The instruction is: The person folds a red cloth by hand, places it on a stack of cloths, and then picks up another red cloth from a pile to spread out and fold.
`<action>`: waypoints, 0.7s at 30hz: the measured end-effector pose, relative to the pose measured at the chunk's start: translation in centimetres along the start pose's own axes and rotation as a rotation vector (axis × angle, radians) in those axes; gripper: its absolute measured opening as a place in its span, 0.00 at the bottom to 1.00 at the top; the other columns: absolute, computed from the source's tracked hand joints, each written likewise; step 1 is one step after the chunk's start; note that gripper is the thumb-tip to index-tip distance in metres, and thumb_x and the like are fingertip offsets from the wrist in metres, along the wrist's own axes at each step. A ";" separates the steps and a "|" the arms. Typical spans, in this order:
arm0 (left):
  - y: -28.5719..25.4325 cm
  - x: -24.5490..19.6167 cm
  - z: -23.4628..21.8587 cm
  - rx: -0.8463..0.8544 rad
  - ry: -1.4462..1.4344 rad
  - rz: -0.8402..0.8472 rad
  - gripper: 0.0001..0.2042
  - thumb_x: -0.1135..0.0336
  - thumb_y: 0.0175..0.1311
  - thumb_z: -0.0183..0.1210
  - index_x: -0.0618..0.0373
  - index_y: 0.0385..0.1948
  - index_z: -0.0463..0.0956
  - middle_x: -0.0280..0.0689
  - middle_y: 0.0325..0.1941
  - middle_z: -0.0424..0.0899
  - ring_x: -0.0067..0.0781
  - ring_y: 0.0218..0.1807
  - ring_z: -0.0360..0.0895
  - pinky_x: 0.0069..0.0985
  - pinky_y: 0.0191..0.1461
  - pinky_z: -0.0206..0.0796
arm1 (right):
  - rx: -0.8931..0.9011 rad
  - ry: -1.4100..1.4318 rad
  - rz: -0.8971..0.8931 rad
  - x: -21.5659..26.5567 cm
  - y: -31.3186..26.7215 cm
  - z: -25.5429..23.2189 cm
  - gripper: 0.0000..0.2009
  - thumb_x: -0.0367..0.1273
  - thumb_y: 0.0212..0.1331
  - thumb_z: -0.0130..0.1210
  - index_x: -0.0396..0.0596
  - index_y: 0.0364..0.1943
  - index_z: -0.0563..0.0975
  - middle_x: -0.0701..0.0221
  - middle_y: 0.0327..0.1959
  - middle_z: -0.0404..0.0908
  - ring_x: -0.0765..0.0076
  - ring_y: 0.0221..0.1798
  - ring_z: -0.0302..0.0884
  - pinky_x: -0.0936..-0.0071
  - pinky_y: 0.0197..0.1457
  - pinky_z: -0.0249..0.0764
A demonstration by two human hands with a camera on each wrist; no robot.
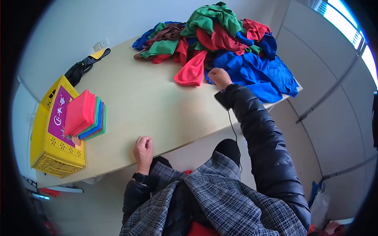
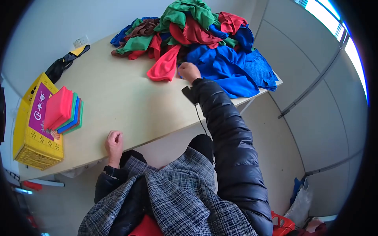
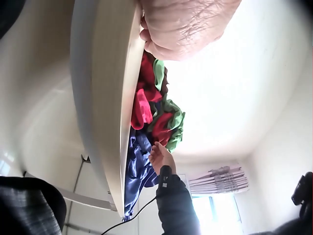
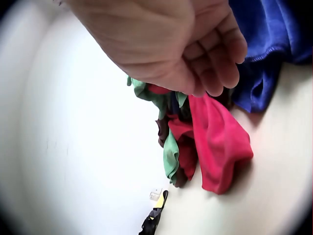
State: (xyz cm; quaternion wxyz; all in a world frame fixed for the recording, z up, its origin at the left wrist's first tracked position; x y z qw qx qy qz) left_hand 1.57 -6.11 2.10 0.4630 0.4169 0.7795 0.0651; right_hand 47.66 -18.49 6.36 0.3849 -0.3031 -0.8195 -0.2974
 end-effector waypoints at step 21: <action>1.6 -1.6 0.5 -0.037 0.198 0.084 0.04 0.79 0.55 0.61 0.59 0.30 0.76 0.41 0.32 0.77 0.43 0.31 0.76 0.33 0.34 0.69 | -0.646 -0.434 -0.040 1.0 17.1 -6.5 0.13 0.44 0.55 0.61 0.53 0.39 0.84 0.61 0.37 0.87 0.51 0.43 0.85 0.57 0.47 0.80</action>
Point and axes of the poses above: each hand's wrist, its own y-axis towards the middle knuckle, its own z-axis out of the palm, x = y × z, the point moved 6 cm from there along y, towards the middle knuckle
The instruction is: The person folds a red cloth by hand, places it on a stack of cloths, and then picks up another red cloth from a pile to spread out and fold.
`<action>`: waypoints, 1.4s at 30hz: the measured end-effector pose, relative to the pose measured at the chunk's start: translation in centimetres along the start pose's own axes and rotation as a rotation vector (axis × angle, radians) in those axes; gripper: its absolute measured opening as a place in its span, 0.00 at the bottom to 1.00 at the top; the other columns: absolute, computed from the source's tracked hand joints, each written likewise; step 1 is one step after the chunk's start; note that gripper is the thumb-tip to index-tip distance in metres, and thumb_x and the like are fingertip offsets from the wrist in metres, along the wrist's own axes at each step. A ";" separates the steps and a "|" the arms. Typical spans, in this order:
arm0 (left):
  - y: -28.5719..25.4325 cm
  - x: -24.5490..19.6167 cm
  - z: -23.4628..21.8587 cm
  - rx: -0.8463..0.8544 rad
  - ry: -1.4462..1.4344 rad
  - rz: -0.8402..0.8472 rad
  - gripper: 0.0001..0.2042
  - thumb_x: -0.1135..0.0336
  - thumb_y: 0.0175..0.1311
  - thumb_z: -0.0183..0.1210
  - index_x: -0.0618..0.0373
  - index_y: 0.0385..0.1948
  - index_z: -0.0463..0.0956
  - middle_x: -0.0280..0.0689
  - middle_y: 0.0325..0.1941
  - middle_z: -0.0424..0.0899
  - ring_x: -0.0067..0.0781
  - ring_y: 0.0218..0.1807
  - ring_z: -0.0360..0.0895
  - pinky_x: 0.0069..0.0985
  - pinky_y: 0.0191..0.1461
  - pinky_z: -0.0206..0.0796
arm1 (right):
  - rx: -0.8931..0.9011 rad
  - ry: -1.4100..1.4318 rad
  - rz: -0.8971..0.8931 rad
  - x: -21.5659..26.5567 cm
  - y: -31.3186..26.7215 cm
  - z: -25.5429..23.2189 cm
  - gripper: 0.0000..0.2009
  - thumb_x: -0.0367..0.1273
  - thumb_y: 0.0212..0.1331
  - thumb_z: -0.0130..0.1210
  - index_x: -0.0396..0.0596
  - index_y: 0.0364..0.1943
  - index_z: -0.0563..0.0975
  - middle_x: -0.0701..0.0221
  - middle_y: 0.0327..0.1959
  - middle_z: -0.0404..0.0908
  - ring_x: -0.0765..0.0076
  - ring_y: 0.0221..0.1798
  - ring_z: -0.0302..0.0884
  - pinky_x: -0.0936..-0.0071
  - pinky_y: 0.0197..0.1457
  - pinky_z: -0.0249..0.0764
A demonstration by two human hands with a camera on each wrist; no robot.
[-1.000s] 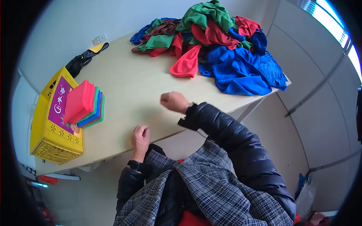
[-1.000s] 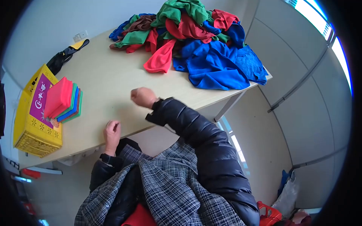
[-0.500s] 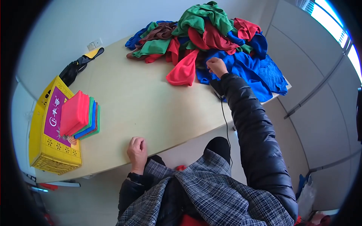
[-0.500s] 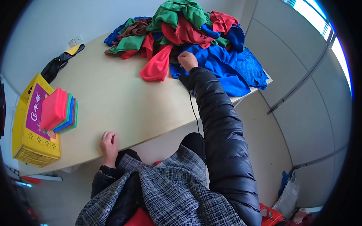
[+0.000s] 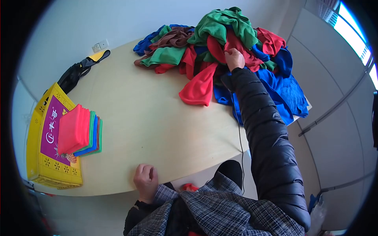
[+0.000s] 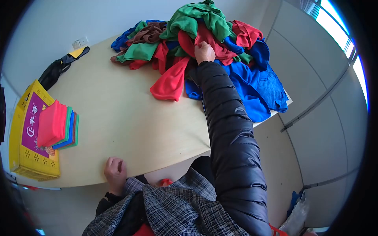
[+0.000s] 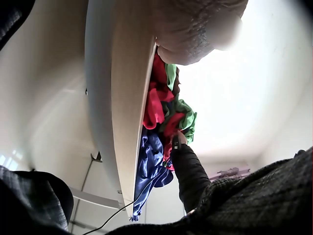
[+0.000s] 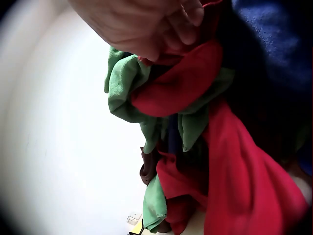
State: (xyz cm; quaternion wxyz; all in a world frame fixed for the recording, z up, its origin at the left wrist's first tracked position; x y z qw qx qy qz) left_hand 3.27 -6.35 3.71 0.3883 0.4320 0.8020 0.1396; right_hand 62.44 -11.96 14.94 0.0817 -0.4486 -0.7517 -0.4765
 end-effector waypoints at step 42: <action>-2.6 8.0 -4.6 -0.011 -0.019 0.058 0.08 0.74 0.58 0.57 0.54 0.39 0.79 0.40 0.45 0.81 0.47 0.47 0.79 0.36 0.49 0.72 | 1.643 1.243 -0.111 26.0 -42.9 -21.5 0.04 0.29 0.70 0.56 0.42 0.40 0.79 0.81 0.33 0.77 0.86 0.38 0.72 0.81 0.44 0.72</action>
Point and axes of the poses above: each hand's wrist, its own y-axis towards the middle knuckle, its own z-axis out of the palm, x = y × z, the point moved 6 cm from there along y, towards the middle knuckle
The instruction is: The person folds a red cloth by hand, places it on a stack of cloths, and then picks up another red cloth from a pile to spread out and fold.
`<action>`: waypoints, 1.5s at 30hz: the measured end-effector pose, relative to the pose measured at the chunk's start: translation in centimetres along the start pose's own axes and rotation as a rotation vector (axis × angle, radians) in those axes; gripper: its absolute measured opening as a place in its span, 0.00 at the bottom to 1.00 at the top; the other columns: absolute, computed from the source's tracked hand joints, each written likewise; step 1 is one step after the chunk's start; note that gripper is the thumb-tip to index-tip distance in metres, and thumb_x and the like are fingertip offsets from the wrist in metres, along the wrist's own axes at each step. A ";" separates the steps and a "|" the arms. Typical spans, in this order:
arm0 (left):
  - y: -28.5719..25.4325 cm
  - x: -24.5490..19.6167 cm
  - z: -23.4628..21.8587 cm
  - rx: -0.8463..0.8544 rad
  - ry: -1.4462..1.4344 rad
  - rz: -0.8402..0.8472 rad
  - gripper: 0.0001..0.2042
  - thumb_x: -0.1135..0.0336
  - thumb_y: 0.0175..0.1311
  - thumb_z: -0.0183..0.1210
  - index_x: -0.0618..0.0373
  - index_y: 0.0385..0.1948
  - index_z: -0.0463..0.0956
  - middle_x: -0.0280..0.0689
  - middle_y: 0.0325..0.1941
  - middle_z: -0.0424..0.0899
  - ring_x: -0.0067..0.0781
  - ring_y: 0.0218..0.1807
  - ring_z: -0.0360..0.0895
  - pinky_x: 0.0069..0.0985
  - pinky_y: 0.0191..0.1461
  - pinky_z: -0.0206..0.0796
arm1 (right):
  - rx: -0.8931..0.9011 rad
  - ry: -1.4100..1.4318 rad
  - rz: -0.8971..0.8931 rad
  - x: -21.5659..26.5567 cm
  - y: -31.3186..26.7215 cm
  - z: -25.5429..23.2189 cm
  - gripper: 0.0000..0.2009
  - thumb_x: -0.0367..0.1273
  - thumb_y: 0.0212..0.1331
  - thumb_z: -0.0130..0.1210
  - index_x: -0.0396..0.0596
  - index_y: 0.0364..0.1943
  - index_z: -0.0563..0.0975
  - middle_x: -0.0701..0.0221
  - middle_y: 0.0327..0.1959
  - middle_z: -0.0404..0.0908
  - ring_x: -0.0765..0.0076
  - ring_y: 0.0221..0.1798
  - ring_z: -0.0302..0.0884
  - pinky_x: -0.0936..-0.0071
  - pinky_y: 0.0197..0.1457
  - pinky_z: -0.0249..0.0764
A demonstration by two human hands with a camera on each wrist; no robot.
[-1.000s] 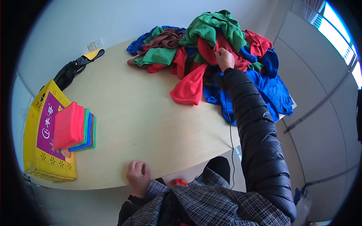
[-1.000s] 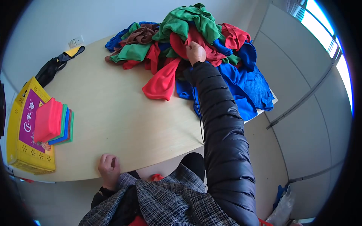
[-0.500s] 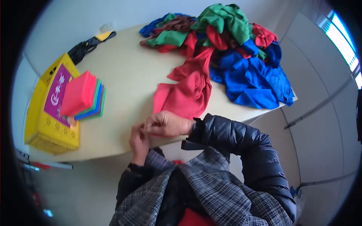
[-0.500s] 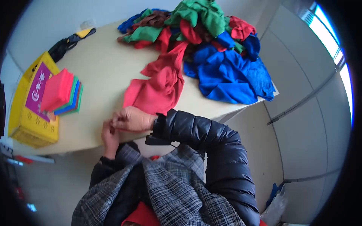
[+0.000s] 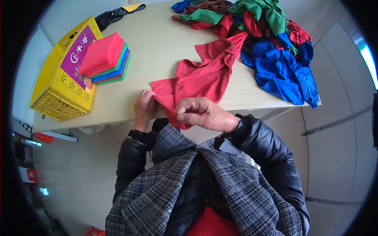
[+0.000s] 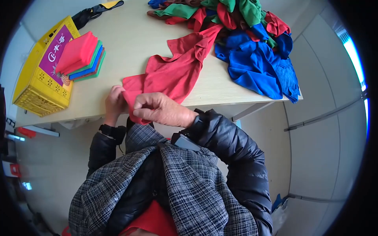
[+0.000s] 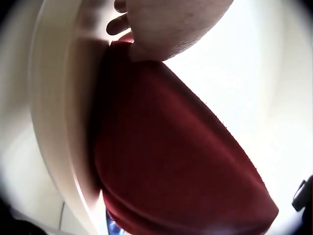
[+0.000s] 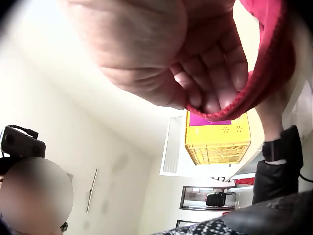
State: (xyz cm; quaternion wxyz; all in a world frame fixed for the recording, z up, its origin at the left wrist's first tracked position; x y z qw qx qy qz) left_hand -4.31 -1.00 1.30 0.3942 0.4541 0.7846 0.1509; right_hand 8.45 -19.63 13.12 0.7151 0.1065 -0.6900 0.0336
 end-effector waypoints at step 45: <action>0.6 -4.4 -15.1 -0.429 -0.692 -0.240 0.04 0.71 0.72 0.57 0.61 0.42 0.76 0.26 0.40 0.75 0.14 0.44 0.68 0.14 0.53 0.60 | -0.557 -1.189 -0.232 -8.2 2.2 -13.8 0.09 0.31 0.56 0.61 0.49 0.40 0.79 0.62 0.39 0.81 0.49 0.40 0.81 0.59 0.42 0.79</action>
Point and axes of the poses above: each hand's wrist, its own y-axis towards the middle knuckle, its own z-axis out of the palm, x = y × z, the point moved 6 cm from there along y, towards the middle knuckle
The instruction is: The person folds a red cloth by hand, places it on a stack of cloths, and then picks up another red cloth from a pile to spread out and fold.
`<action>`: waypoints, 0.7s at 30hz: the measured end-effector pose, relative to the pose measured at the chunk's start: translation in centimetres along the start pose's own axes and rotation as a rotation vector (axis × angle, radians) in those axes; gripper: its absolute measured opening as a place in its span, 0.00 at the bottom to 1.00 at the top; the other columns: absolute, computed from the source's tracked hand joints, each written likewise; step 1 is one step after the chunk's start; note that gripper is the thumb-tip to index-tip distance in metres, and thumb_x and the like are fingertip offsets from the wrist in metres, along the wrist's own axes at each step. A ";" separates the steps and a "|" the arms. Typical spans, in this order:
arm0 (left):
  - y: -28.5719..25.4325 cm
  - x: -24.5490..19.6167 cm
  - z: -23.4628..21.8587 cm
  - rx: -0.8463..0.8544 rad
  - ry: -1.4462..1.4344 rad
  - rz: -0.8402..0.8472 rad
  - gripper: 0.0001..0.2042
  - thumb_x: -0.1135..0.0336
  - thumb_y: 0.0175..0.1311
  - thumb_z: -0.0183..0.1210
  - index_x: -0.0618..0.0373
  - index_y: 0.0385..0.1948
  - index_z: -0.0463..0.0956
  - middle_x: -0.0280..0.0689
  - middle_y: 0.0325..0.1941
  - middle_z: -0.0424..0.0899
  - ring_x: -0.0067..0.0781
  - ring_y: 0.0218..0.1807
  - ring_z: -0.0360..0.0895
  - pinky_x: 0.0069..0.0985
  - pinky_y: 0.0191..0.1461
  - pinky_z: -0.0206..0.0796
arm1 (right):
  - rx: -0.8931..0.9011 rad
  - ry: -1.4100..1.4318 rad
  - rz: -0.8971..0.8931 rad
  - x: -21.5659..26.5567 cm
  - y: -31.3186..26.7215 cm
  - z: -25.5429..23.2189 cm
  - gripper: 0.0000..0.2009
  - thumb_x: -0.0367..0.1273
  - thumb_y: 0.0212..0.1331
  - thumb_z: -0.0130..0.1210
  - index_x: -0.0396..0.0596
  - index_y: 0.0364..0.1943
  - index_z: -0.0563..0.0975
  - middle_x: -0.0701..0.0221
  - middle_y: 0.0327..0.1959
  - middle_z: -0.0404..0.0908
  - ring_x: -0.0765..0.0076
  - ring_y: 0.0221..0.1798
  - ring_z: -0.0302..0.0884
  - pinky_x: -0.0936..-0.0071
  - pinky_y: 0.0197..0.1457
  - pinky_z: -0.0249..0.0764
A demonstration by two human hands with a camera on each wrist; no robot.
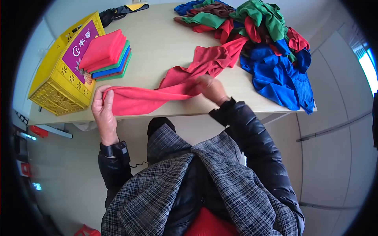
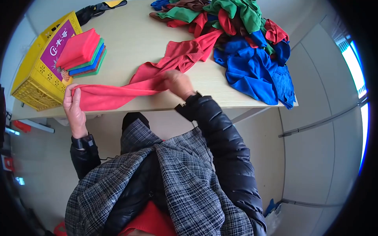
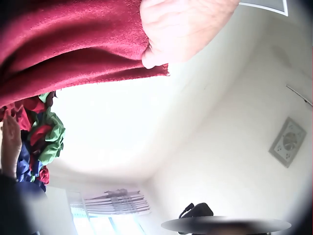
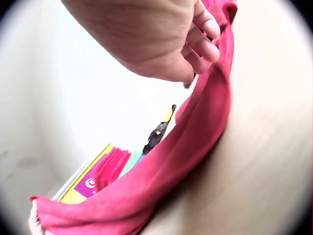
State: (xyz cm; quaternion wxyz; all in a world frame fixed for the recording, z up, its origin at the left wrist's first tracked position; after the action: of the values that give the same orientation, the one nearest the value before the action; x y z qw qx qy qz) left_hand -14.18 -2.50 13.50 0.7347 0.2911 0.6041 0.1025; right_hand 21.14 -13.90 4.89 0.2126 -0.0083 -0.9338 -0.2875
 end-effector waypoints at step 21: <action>-0.7 5.8 -6.3 -0.159 -0.046 -0.110 0.06 0.70 0.74 0.55 0.60 0.46 0.77 0.29 0.45 0.79 0.16 0.48 0.74 0.18 0.56 0.65 | 0.072 -0.486 0.388 -17.2 3.7 -2.7 0.10 0.34 0.57 0.59 0.49 0.41 0.80 0.58 0.38 0.83 0.45 0.44 0.81 0.53 0.48 0.77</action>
State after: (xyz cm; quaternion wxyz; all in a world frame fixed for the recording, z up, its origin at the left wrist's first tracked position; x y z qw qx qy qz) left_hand -18.84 1.83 7.66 0.7738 0.2008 0.5919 0.1030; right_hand 38.35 -10.40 1.92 0.0343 -0.2474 -0.9479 -0.1979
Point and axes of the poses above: each hand's wrist, its own y-axis towards the middle knuckle, its own z-axis out of the palm, x = y × z, the point moved 6 cm from there along y, towards the middle knuckle
